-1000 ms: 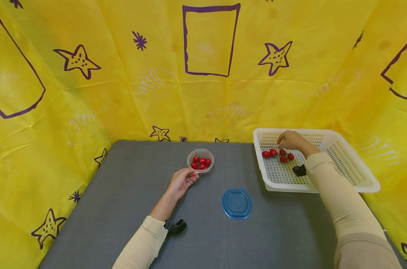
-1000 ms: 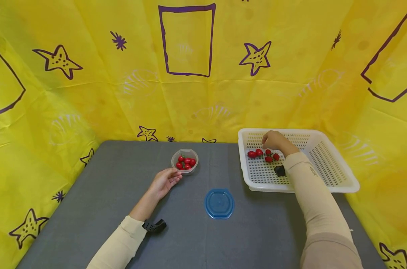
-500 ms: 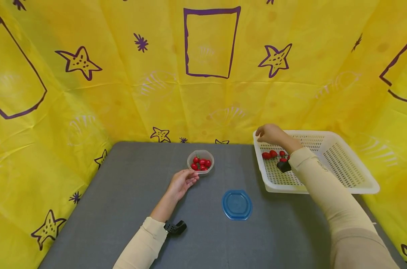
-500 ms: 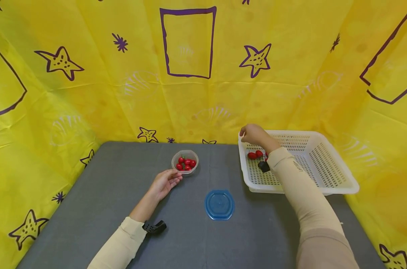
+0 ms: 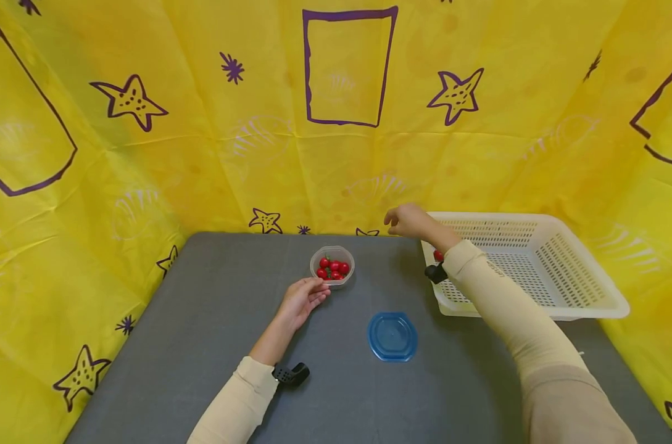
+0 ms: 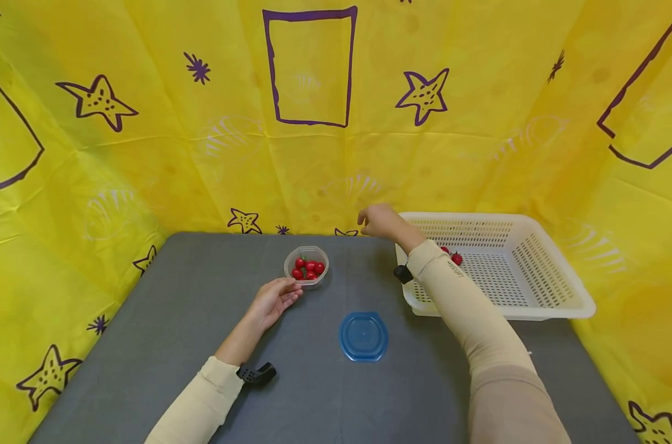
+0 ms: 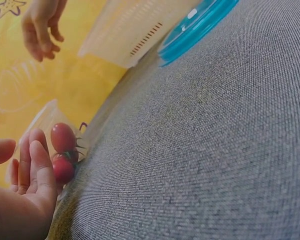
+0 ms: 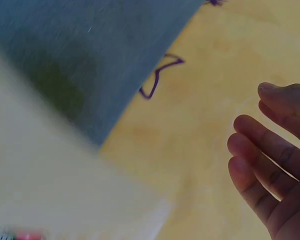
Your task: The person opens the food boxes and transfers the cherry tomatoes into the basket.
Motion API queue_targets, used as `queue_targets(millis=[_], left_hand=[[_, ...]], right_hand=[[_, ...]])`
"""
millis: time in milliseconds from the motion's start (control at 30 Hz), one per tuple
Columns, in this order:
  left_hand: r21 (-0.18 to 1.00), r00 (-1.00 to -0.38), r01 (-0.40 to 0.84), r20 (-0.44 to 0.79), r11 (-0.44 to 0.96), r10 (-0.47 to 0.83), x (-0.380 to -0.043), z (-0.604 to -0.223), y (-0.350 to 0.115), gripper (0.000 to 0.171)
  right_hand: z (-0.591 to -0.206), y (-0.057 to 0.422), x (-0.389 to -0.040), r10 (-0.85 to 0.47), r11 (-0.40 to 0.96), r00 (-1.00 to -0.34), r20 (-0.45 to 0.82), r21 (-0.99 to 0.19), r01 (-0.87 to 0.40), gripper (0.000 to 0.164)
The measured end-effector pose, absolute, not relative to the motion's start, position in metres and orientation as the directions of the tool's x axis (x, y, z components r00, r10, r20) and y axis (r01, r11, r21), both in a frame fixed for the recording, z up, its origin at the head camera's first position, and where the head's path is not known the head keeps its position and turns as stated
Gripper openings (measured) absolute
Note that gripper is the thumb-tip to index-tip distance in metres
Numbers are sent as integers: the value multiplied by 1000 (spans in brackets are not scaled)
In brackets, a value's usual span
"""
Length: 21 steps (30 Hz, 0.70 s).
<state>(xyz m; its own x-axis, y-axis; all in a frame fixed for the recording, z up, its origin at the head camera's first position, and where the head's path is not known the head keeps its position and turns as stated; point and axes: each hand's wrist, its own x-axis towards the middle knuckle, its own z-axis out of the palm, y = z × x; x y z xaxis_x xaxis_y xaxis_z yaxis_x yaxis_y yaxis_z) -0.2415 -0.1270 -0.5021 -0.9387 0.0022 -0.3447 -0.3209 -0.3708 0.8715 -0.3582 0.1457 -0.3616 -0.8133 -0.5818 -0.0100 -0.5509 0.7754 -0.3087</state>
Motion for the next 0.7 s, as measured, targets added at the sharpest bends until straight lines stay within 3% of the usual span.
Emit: queue_targets(millis=[233, 700], left_hand=[[875, -940, -314, -341, -369, -8, -240, -502, -129, 7], [879, -946, -302, -324, -369, 3, -239, -502, -128, 5]], right_hand=[[-372, 115, -359, -630, 735, -775, 52, -283, -616, 22], [-402, 55, -343, -656, 707, -754, 11, -341, -620, 29]])
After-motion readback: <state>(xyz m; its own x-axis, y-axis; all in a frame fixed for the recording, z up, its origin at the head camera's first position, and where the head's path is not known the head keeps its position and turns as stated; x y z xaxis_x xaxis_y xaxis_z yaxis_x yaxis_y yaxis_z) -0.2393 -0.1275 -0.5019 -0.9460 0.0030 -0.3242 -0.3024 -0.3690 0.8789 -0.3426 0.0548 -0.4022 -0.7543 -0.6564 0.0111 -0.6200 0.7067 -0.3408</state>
